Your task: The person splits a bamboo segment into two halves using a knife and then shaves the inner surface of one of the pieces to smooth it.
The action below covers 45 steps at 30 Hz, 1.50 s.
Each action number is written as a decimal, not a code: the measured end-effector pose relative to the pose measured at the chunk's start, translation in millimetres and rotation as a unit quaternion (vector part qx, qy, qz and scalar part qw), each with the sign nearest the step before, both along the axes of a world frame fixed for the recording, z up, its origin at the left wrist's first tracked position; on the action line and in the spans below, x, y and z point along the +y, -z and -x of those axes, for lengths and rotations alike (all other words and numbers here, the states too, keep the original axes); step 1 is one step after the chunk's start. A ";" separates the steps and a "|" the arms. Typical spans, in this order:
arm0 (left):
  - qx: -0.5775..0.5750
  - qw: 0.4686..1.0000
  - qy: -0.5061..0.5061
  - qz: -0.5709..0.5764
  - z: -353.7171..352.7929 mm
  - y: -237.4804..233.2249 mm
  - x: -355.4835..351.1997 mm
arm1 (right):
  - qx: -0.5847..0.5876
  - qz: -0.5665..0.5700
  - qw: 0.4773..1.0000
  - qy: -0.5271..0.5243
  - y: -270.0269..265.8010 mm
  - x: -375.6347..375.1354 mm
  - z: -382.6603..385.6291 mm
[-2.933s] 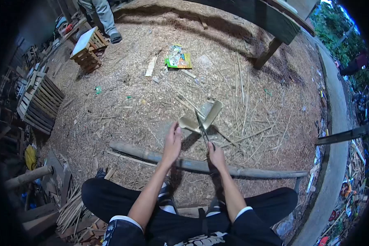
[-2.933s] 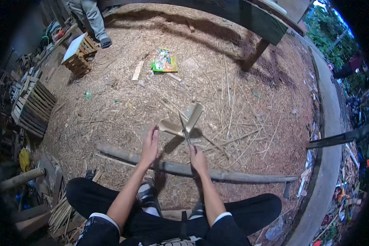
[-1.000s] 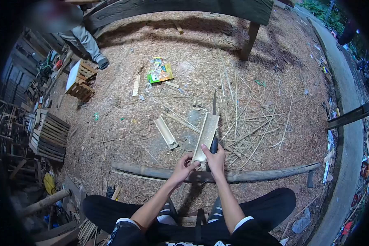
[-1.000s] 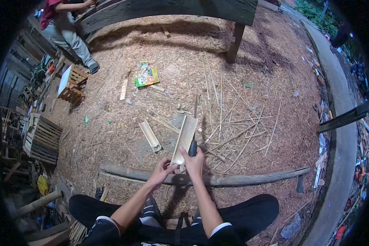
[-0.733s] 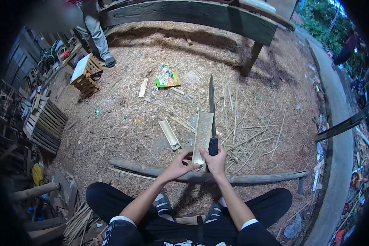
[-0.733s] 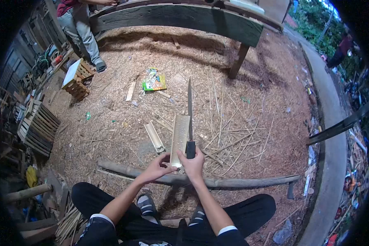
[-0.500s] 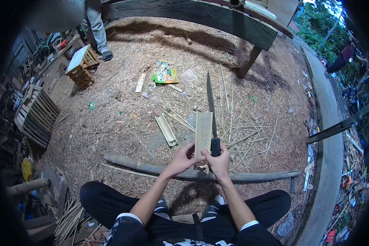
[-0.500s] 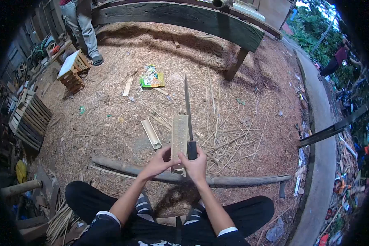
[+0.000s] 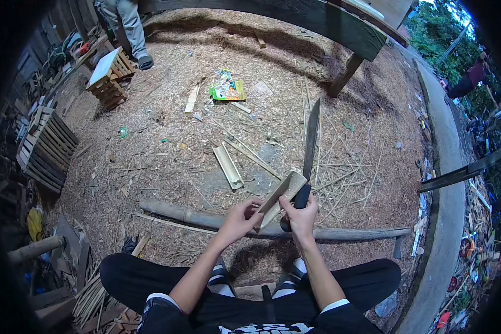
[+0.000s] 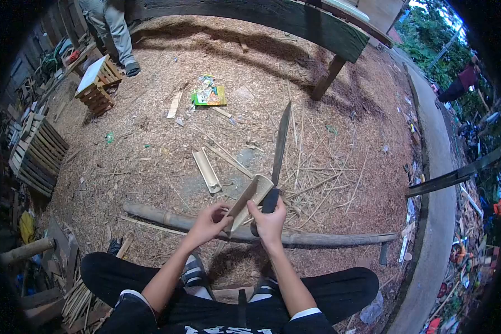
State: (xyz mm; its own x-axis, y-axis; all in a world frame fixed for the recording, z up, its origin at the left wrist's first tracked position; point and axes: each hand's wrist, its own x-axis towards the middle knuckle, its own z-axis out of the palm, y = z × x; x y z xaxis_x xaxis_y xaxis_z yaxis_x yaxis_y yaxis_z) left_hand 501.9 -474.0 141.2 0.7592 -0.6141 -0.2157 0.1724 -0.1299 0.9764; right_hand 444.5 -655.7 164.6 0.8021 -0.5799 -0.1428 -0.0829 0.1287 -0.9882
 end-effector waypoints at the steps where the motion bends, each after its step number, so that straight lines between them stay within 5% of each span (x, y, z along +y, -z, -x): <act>1: -0.048 0.998 -0.027 -0.009 0.4 -0.2 -0.5 | 0.001 0.000 1.000 0.001 4.4 -0.2 0.2; 9: -0.262 0.960 -0.092 -0.041 0.0 -16.4 -7.3 | -0.008 0.173 0.984 -0.051 -6.4 19.7 12.2; 12: -0.293 0.946 -0.131 -0.033 4.1 -18.7 -8.7 | 0.012 0.145 0.987 -0.072 -16.3 23.5 16.0; 22: -0.279 0.946 -0.156 -0.043 1.2 -38.0 -6.1 | -0.010 0.085 0.994 -0.075 -25.8 15.3 7.8; 25: -0.162 0.957 -0.211 -0.112 -11.2 -43.9 -0.1 | -0.004 0.051 0.997 -0.056 -23.4 13.6 5.9; 27: -0.171 0.933 -0.317 -0.020 -17.4 -40.5 1.5 | 0.007 0.051 0.997 -0.056 -17.8 11.1 7.2; 29: -0.162 0.935 -0.312 -0.054 -20.8 -43.9 6.4 | 0.019 0.050 0.997 -0.053 -9.5 10.5 9.0; 31: -0.312 0.891 -0.325 -0.061 -25.1 -36.9 4.7 | 0.008 0.095 0.994 -0.047 -4.1 10.8 10.3; 37: -0.202 0.944 -0.240 -0.106 -20.7 -39.1 6.7 | 0.017 0.083 0.995 -0.056 -4.4 12.3 11.4; 45: -0.236 0.936 -0.217 -0.144 -24.1 -24.8 7.5 | 0.057 0.030 0.997 -0.031 -5.2 -7.6 11.3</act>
State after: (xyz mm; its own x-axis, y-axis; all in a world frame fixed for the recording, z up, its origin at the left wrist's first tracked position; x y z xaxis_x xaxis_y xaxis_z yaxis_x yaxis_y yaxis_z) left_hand 526.0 -466.5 166.0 0.9763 -0.1931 0.0975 -0.1717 -0.4173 0.8924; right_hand 433.2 -663.3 169.8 0.8175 -0.5395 -0.2016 -0.2006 0.0613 -0.9777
